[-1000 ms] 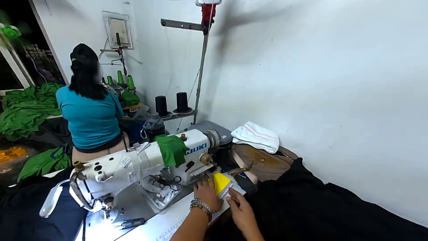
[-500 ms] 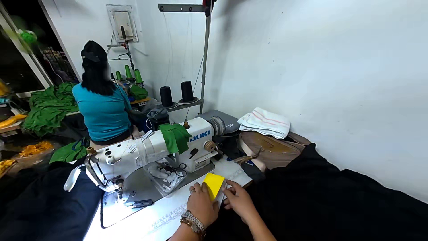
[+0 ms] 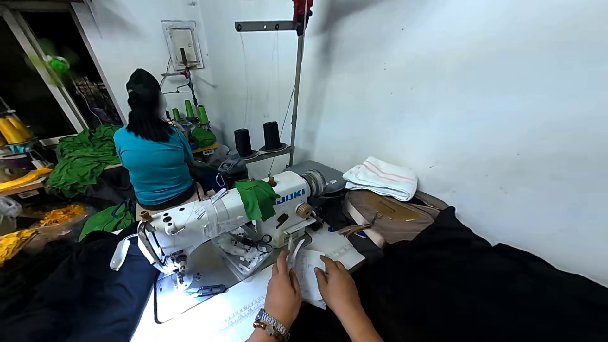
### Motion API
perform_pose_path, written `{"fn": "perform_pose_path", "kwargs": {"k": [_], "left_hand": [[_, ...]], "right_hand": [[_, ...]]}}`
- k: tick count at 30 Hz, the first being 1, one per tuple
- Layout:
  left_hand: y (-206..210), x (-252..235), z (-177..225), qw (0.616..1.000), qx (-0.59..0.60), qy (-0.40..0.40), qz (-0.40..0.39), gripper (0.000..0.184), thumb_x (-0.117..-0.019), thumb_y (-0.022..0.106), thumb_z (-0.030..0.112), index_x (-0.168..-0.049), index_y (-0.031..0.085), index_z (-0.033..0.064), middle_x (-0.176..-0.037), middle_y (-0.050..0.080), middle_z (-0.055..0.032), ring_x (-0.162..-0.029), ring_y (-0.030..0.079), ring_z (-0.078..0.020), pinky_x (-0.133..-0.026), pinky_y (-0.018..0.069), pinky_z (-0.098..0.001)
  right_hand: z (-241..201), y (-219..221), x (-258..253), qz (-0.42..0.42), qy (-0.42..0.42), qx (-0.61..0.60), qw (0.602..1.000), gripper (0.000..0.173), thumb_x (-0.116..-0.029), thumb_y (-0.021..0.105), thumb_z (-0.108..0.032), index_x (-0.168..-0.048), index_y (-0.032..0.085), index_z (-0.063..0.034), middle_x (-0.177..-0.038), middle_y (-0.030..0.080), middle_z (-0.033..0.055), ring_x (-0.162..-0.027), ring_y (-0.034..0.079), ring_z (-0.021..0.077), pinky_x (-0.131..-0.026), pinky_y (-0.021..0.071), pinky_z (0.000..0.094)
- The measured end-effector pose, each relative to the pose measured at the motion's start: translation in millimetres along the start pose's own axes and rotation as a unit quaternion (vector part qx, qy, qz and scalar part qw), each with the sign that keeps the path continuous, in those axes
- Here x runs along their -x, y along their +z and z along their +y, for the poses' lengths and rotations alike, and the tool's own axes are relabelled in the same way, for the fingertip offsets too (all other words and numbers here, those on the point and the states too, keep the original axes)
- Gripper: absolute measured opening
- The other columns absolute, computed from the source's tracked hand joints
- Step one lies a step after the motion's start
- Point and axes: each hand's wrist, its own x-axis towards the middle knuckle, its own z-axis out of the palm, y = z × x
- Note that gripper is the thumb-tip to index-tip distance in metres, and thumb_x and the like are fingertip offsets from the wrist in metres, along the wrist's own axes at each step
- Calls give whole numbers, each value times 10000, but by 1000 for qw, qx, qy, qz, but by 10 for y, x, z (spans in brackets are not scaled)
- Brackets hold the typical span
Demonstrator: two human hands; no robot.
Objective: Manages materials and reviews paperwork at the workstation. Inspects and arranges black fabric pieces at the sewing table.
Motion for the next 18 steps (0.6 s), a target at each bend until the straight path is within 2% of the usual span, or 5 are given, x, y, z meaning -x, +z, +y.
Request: {"fn": "perform_pose_path", "kwargs": {"k": [5, 8, 10, 13, 18], "left_hand": [[33, 71, -95, 998, 43, 43, 31, 432, -1071, 454, 240, -1470, 495, 81, -1391, 595, -195, -1174, 667, -290, -978, 566, -446], [17, 102, -164, 995, 94, 36, 22, 667, -1011, 549, 475, -1501, 443, 35, -1397, 581, -204, -1236, 623, -270, -1039, 529, -443], [21, 112, -199, 994, 102, 24, 21, 794, -942, 653, 514, -1515, 410, 21, -1406, 565, -215, -1240, 616, -258, -1044, 526, -423], [7, 113, -223, 998, 50, 10, 32, 614, -955, 665, 245, -1481, 454, 10, -1407, 570, -221, -1239, 625, -290, -1047, 526, -423], [-48, 133, -226, 999, 17, -28, 30, 689, -938, 612, 44, -1568, 336, 84, -1442, 537, -229, -1191, 654, -322, -986, 560, -445]], "right_hand": [[83, -14, -26, -22, -55, -333, 941, 554, -1050, 451, -211, -1574, 348, -61, -1240, 695, 143, -1054, 697, 220, -896, 572, 404], [47, 65, 4, -110, -100, -436, 888, 666, -1004, 406, -164, -1618, 153, -106, -1321, 685, 108, -1105, 705, 230, -851, 592, 394], [19, 154, 31, -99, -136, -292, 941, 597, -1003, 470, -61, -1579, 316, -39, -1305, 690, 91, -1130, 690, 188, -951, 573, 366], [-8, 305, 60, -22, -185, -57, 981, 351, -957, 639, -151, -1290, 698, -55, -1189, 692, 149, -1130, 644, 297, -1024, 520, 431], [-162, 188, 53, -54, -54, 32, 997, 306, -949, 697, -144, -1227, 704, -17, -1305, 575, 242, -1172, 618, 349, -1016, 531, 428]]}}
